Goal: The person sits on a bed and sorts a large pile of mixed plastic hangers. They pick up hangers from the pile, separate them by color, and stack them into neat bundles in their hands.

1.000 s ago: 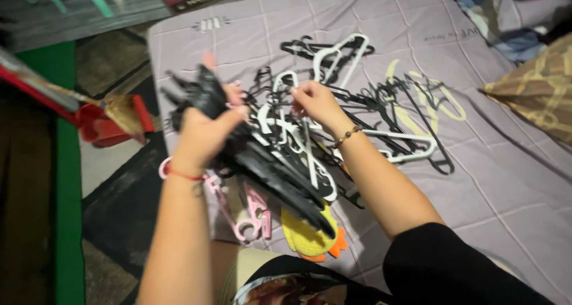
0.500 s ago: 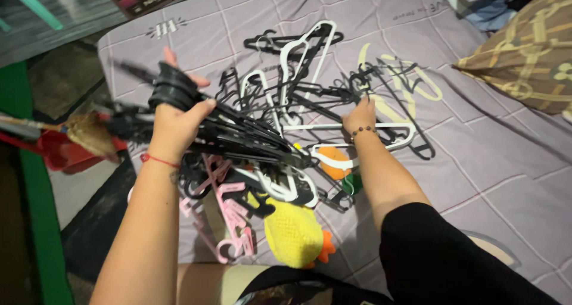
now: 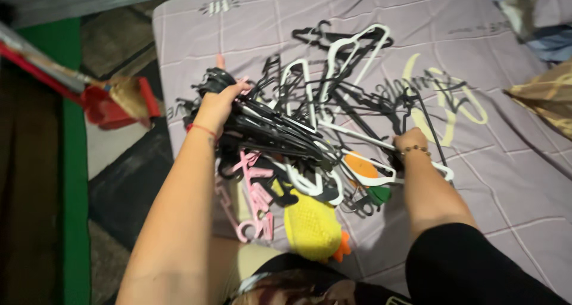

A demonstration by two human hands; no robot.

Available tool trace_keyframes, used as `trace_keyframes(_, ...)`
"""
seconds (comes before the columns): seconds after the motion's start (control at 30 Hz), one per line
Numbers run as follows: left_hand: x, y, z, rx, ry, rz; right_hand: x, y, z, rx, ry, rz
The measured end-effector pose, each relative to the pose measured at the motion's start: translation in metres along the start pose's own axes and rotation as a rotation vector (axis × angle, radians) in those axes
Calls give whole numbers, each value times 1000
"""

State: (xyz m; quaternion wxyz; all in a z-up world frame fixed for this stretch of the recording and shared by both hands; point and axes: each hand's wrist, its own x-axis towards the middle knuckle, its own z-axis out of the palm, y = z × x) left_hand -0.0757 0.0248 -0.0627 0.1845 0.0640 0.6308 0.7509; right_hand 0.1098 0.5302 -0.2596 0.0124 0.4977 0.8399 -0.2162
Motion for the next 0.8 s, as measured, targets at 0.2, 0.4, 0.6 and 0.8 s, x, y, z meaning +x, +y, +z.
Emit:
trace_keyframes(0.2, -6, -7, -6, 85, -43, 95, -22, 3, -32, -27, -38, -62)
trace_keyframes(0.4, -8, -21, -6, 77, -43, 115, -5, 15, -71, 329, 329, -423)
trace_keyframes(0.6, 9, -43, -15, 79, -84, 218, -42, -21, -136, 776, 505, -653)
trace_keyframes(0.8, 19, -58, -24, 137, -100, 214, -82, -86, -163, 921, 225, -592)
